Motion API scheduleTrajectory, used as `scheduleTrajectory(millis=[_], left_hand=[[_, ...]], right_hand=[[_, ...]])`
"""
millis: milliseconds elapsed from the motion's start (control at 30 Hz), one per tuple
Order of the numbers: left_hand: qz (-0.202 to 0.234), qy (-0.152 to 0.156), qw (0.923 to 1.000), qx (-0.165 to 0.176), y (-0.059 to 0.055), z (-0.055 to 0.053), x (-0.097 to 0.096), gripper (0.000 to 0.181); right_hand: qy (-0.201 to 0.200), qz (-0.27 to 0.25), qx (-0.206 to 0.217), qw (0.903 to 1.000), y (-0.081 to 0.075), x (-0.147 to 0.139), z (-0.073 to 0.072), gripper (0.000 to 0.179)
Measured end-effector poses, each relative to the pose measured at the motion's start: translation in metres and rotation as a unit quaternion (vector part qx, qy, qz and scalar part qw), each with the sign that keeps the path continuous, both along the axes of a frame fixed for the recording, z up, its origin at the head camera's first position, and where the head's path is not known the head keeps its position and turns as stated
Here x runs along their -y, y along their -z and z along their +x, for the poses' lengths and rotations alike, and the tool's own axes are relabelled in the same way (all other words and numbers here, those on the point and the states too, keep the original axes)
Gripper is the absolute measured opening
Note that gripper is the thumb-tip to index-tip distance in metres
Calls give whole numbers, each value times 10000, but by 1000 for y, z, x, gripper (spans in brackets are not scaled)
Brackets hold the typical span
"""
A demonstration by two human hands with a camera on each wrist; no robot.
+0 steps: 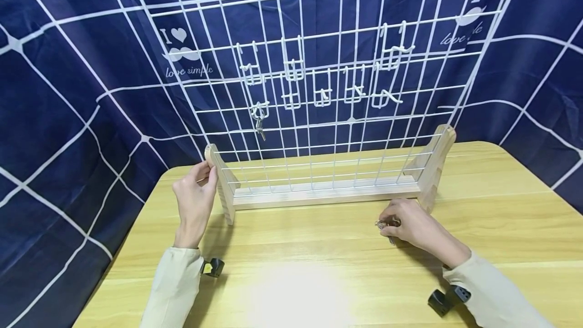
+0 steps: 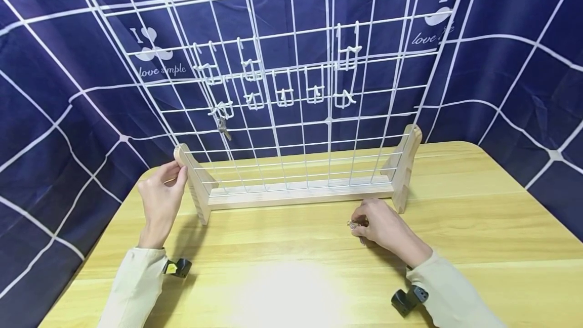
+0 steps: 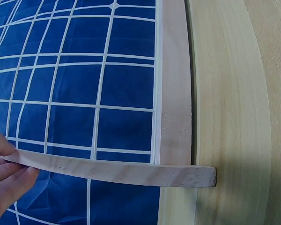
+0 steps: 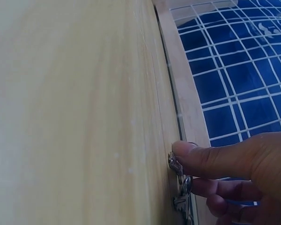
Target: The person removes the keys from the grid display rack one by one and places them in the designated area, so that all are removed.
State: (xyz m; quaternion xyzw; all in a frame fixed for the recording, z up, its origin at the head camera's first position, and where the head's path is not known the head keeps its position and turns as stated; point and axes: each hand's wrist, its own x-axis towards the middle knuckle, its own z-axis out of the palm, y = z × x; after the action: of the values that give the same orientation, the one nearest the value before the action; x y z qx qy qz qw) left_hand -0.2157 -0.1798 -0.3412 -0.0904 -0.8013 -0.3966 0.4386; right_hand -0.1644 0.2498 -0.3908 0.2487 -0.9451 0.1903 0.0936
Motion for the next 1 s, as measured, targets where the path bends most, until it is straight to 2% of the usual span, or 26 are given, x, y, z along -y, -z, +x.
scheduleTrajectory(millis=[367,500,733,867,1000], left_hand=[[42,10,10000,21,0,0,0,15],[63,32,10000,31,0,0,0,15],[56,18,10000,16,-1,0,1,14],[97,41,9999,49,-1,1,0,15],[104,60,9999,91,-1,2,-1,15]], right_hand=[[55,29,40,10000,0,0,1,16],[-44,-181,-118,9998,-4,0,0,16],[-170,-795,-1093,9907,-32,10,0,12],[-177,-1161,-1345,9839,-51,20,-2,10],[-59,-1270,-1396,9820,-65,29,-3,8]])
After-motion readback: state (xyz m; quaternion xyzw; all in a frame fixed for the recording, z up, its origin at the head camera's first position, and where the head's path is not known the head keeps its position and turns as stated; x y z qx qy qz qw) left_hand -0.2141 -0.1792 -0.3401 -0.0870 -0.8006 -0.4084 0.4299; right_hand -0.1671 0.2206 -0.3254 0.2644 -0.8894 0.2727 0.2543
